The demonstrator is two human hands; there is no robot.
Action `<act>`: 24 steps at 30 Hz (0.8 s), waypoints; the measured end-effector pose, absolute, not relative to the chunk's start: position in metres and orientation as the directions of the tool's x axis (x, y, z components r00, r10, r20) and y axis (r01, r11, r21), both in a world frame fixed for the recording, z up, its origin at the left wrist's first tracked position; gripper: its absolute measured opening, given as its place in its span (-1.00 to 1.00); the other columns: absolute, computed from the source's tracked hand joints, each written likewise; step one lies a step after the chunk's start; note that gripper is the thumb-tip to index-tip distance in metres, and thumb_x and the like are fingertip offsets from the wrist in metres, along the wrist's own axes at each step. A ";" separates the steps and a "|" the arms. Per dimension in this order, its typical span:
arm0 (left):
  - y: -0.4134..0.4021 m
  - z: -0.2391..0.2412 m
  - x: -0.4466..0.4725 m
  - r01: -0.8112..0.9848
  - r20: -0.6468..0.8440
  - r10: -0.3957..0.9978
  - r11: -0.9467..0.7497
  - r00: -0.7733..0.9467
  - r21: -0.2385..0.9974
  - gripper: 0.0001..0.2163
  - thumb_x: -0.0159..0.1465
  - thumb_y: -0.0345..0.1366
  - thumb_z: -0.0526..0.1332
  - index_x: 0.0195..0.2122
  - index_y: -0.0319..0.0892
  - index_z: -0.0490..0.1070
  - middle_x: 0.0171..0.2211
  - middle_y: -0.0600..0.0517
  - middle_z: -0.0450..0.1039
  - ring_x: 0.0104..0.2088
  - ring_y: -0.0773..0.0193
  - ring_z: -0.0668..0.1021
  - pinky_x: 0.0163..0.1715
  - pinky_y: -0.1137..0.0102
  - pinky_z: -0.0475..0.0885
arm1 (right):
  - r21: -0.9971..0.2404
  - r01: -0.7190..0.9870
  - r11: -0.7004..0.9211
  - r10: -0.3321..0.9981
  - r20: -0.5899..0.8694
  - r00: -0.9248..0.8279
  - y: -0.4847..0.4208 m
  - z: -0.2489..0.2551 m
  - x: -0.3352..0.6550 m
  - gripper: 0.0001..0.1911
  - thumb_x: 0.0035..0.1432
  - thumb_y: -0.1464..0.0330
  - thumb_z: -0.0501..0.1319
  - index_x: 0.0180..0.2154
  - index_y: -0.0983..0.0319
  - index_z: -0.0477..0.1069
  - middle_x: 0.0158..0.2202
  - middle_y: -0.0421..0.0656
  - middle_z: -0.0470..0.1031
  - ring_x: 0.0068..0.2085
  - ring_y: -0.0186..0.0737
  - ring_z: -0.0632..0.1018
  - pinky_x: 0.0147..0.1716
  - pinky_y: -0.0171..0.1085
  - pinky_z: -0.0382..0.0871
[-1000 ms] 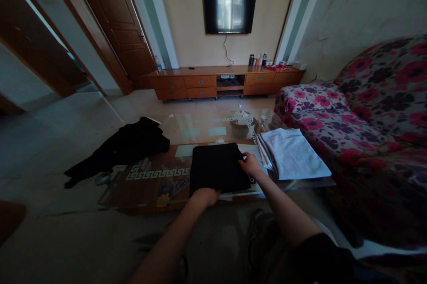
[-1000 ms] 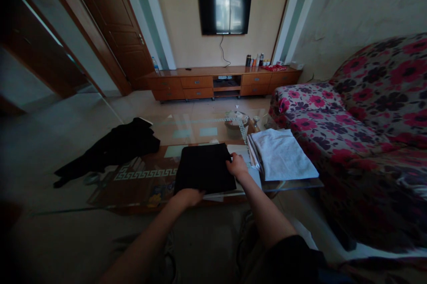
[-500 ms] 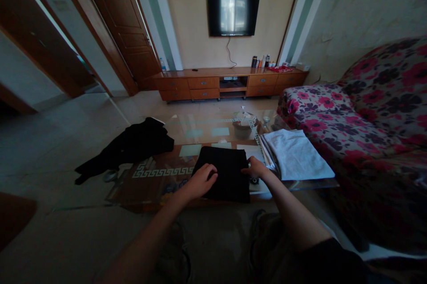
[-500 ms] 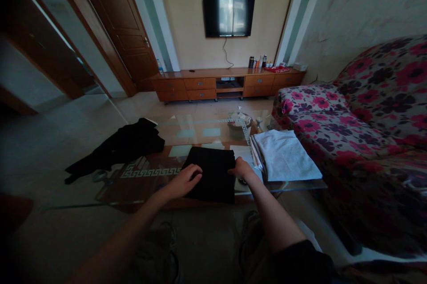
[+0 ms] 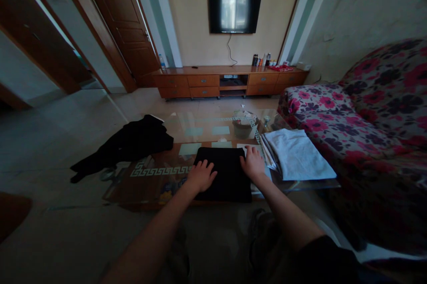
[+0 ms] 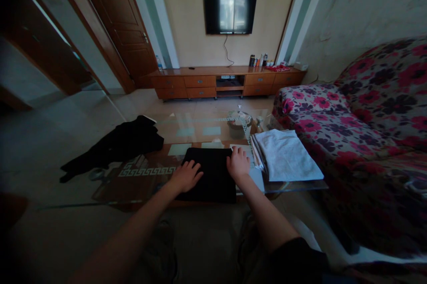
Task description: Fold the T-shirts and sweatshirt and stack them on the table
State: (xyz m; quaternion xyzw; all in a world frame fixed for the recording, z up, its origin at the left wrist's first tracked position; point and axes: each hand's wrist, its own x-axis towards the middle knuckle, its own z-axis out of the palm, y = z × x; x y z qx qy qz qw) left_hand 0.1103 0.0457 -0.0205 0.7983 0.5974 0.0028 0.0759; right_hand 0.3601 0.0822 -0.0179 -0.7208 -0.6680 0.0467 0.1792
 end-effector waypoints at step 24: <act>0.101 -0.071 0.121 0.947 0.130 0.963 -0.257 0.235 0.194 -0.38 0.45 0.00 -0.10 0.49 -0.07 -0.02 0.50 -0.02 -0.09 0.48 0.07 -0.01 0.43 0.07 -0.15 | -0.238 0.963 0.125 0.975 0.211 -0.074 0.100 -0.066 0.302 -0.32 0.44 0.15 -0.04 0.41 0.44 0.10 0.47 0.15 -0.01 0.49 0.02 -0.07 0.42 0.04 -0.41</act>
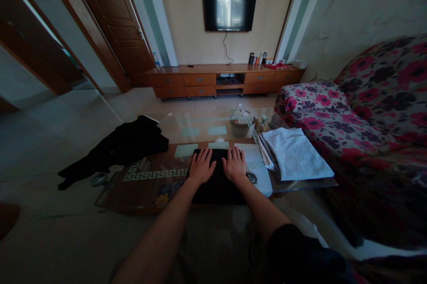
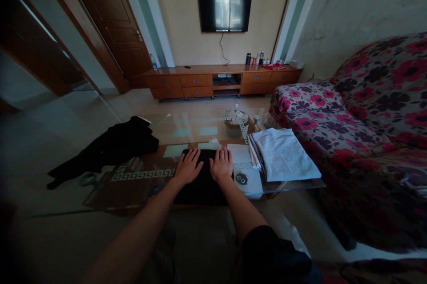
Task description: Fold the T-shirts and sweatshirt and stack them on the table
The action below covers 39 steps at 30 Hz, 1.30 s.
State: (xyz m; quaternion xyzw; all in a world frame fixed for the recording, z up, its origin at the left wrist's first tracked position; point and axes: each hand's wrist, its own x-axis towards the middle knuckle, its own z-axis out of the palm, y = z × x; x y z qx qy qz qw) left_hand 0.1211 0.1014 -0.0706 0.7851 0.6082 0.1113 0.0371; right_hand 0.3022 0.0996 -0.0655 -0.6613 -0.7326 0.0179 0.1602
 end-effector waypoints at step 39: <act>-0.002 -0.066 0.131 0.910 0.142 0.918 -0.390 0.371 0.144 -0.44 0.48 0.02 -0.13 0.46 0.03 0.07 0.46 -0.04 0.06 0.43 -0.01 0.14 0.37 -0.02 0.06 | -0.109 0.992 -0.066 0.990 0.121 0.079 0.078 -0.062 0.334 -0.24 0.44 0.13 -0.09 0.45 0.49 -0.08 0.47 0.27 -0.11 0.47 0.21 -0.06 0.37 0.23 -0.40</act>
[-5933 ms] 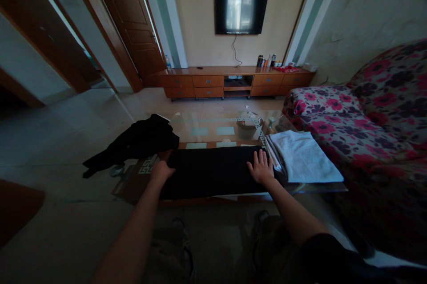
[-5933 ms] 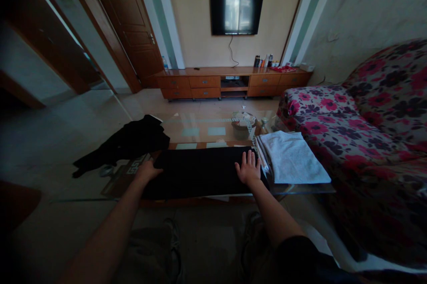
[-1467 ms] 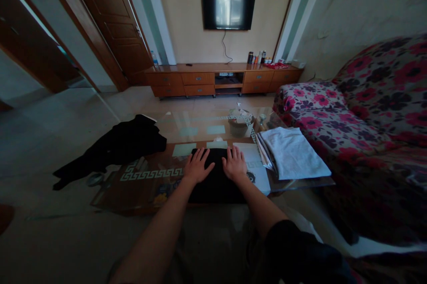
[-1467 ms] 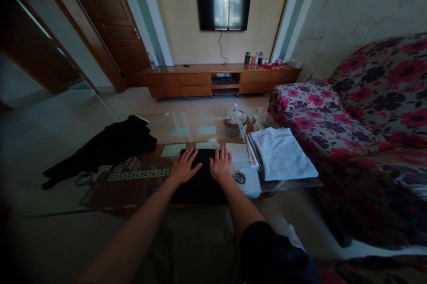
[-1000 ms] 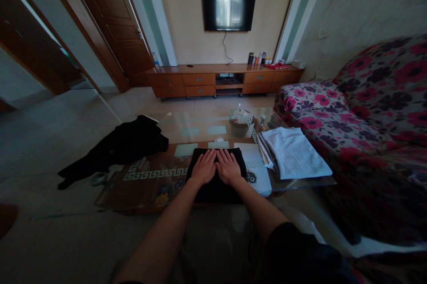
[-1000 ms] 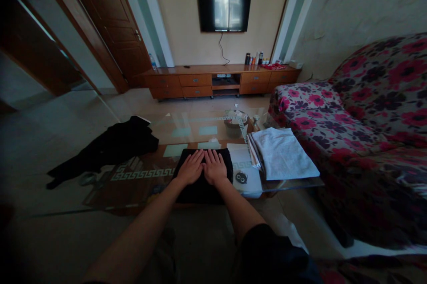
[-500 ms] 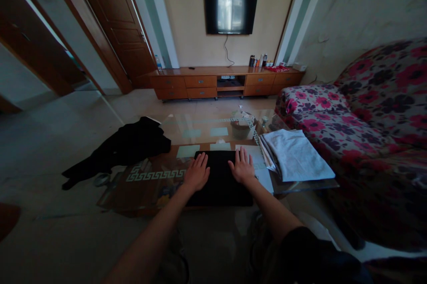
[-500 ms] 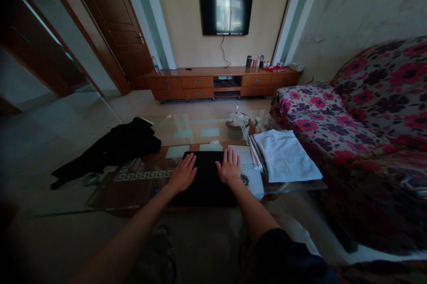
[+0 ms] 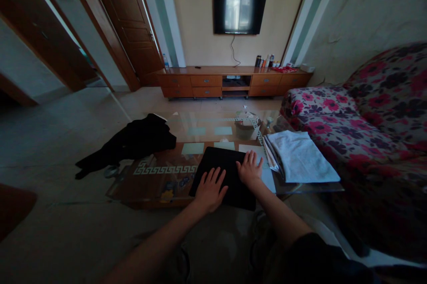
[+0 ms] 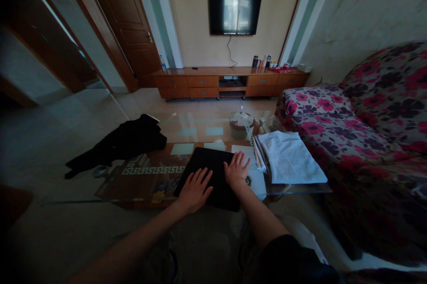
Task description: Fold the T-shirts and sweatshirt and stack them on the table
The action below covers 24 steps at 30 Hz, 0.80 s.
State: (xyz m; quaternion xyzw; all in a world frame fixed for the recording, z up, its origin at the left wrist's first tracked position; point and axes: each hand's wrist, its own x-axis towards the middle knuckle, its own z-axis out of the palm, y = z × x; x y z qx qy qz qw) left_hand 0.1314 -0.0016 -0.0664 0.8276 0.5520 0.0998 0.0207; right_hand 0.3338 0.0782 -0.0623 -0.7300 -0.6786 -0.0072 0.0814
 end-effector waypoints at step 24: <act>0.020 -0.077 0.118 0.976 0.133 0.980 -0.168 0.149 0.139 -0.28 0.44 0.13 -0.16 0.44 -0.31 0.08 0.48 -0.23 -0.05 0.48 -0.20 -0.10 0.36 -0.07 0.03 | -0.255 0.959 -0.123 0.960 -0.275 0.050 0.053 -0.005 0.370 -0.44 0.16 0.05 0.34 -0.01 0.37 0.51 0.01 0.24 0.55 0.08 0.21 0.55 0.02 -0.03 0.40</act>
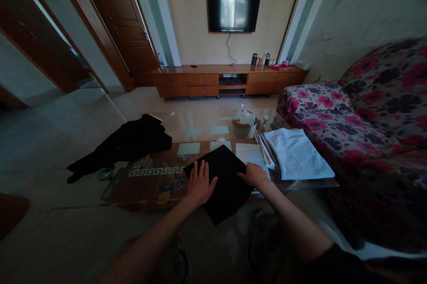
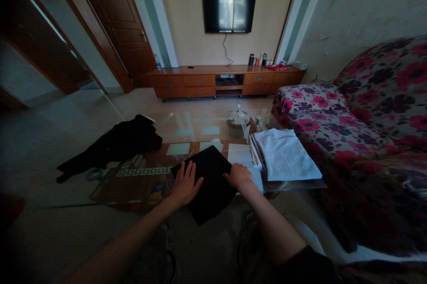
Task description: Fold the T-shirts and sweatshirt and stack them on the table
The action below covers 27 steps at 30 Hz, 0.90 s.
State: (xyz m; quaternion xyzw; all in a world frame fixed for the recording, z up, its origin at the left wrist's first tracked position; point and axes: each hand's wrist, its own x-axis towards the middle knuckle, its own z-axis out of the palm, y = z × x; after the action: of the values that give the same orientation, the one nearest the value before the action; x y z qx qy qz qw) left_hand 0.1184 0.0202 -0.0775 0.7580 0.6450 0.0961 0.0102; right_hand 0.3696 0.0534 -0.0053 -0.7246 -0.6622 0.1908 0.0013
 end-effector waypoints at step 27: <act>0.009 -0.032 0.120 0.985 0.242 0.966 -0.124 0.092 0.121 -0.38 0.45 0.09 -0.15 0.33 -0.19 0.29 0.40 -0.20 0.18 0.42 -0.11 0.16 0.36 -0.03 0.05 | -0.826 -0.366 -0.428 0.902 -0.414 -0.121 0.045 0.016 0.358 -0.65 0.13 0.09 0.30 -0.14 0.16 0.41 -0.24 -0.14 0.57 -0.29 -0.24 0.58 -0.36 -0.32 0.48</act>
State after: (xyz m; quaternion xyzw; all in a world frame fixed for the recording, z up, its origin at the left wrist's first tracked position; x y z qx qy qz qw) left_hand 0.1196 0.0094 -0.0321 0.7379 0.6609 0.1319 -0.0359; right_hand 0.3581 0.0448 0.0164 -0.4810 -0.2787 0.6947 0.4564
